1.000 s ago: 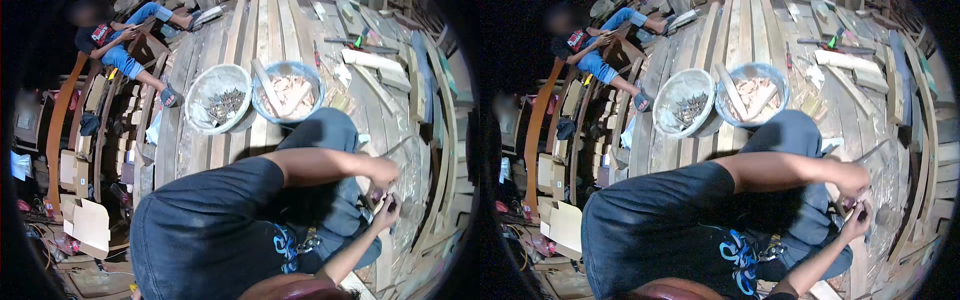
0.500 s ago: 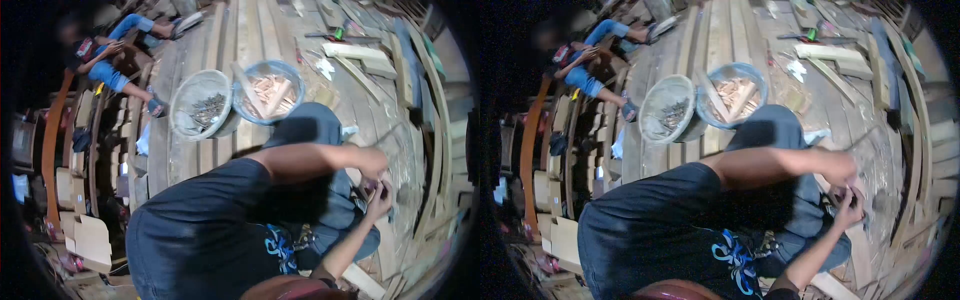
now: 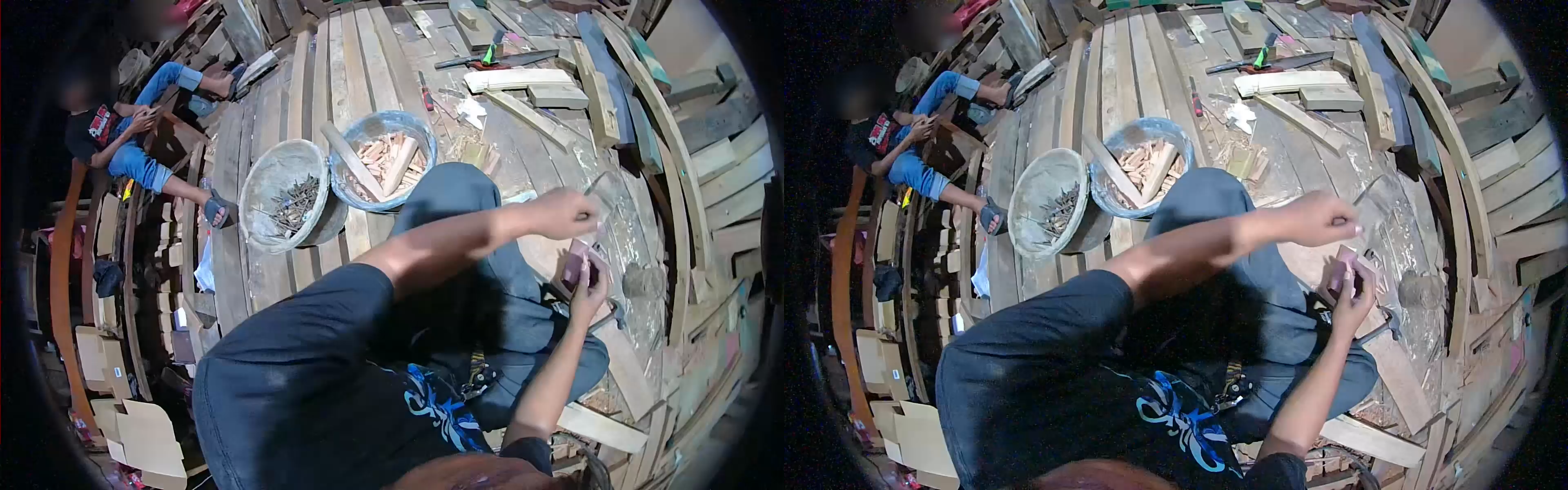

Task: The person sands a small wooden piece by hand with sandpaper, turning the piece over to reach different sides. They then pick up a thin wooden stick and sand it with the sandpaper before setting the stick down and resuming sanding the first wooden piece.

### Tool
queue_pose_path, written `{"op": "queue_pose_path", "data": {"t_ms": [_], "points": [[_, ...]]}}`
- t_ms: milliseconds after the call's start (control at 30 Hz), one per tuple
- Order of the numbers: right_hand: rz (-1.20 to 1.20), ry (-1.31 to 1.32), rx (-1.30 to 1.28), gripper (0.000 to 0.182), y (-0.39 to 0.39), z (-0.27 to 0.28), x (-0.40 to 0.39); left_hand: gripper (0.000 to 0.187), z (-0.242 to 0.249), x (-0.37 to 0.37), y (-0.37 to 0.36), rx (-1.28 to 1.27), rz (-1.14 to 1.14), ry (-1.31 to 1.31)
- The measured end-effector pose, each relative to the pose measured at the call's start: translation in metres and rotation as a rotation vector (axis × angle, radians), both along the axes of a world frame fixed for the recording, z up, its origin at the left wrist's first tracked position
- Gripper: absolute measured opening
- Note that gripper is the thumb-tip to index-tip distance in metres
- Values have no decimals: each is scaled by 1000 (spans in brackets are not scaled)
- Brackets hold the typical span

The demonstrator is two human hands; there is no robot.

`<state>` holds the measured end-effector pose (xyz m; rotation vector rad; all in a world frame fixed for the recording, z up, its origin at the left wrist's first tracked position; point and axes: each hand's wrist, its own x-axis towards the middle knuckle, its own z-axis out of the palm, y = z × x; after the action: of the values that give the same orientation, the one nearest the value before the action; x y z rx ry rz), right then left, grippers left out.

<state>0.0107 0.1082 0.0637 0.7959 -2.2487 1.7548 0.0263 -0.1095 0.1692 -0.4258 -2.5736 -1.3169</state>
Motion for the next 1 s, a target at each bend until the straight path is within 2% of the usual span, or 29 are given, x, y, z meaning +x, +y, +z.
{"op": "queue_pose_path", "data": {"t_ms": [133, 200, 367, 400, 433, 533, 567, 633, 700, 733, 833, 867, 967, 1000], "points": [[51, -116, -13, 12, -8, -6, 10, 23, -34, 3, 23, -317, -101, -71], [71, -159, -35, 15, -8, -10, 13, 24, -45, 3, 26, -479, -188, -176], [151, -184, -80, 21, -1, -2, 14, 20, -68, -12, 21, -356, -321, -235], [138, -102, -29, 23, 0, 4, 15, 22, -63, -11, 17, -300, -320, -218], [143, -210, -51, 25, 4, 2, 13, 23, -56, -11, 14, -241, -321, -197], [142, -262, -244, 24, 8, -4, 4, 23, -47, -8, 16, -256, -287, -258], [114, -315, -120, 23, 15, -2, 4, 21, -57, -13, 23, -284, -277, -245], [164, -277, -89, 23, 17, 6, 8, 20, -58, -5, 40, -409, -171, -278], [142, -214, -65, 24, 21, 1, 3, 20, -54, 12, 54, -287, -36, -301], [131, -181, -55, 24, 22, -1, 0, 20, -60, 9, 59, -312, -26, -259], [97, -313, -28, 26, 35, -3, -7, 25, -67, 5, 67, -298, -18, -312], [101, -311, -96, 27, 40, -13, -13, 25, -86, 0, 69, -231, -4, -273], [11, -397, -180, 29, 51, -20, -24, 19, -76, 7, 62, -360, -92, -266], [-32, -430, -213, 29, 57, -24, -28, 18, -86, 12, 57, -188, 4, -279]]}}
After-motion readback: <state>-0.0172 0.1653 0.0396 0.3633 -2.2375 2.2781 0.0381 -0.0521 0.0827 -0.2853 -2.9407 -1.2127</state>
